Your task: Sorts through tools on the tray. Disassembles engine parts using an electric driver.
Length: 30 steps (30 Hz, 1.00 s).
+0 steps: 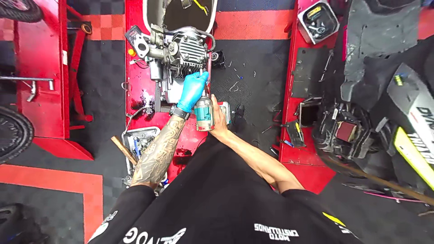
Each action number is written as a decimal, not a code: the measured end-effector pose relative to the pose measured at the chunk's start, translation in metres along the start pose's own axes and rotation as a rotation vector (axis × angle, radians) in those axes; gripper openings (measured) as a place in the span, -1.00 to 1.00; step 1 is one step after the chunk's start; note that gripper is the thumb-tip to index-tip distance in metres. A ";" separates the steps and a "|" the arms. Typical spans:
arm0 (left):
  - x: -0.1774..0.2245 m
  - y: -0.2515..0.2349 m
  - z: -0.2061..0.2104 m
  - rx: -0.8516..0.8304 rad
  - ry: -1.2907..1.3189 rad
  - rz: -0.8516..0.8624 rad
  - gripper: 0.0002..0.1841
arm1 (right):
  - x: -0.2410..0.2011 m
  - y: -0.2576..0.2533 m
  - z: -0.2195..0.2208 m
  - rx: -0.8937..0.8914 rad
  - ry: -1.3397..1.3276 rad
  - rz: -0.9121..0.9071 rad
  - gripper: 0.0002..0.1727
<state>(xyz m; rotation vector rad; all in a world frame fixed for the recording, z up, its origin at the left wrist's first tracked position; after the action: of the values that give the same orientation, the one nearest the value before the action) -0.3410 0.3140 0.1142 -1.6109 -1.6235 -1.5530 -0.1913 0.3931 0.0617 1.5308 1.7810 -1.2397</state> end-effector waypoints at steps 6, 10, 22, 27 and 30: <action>0.001 -0.003 -0.003 -0.006 -0.042 0.003 -0.59 | 0.001 -0.003 0.003 0.004 0.004 0.023 0.17; 0.001 -0.006 -0.004 -0.012 -0.071 -0.006 -0.59 | 0.001 -0.005 0.004 -0.001 -0.004 0.039 0.16; 0.002 -0.006 -0.007 -0.019 -0.137 -0.010 -0.56 | -0.003 -0.009 0.004 -0.010 0.106 0.050 0.10; -0.002 -0.009 -0.007 -0.018 -0.145 0.000 -0.57 | -0.003 -0.011 0.000 -0.029 0.219 -0.013 -0.03; -0.001 -0.004 -0.005 -0.014 -0.094 0.005 -0.57 | 0.001 -0.009 0.000 -0.018 0.161 0.012 0.01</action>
<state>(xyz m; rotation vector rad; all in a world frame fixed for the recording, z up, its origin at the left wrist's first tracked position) -0.3467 0.3099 0.1129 -1.7176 -1.6582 -1.5096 -0.2003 0.3936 0.0637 1.6705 1.8740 -1.1192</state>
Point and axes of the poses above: each hand's wrist, its own y-axis away from the middle knuckle, its own z-axis out of the palm, x = y × z, the point moved 7 cm from there along -y, towards the middle knuckle, and after that the axes turned 7 degrees about -x, right-handed, at the moved point
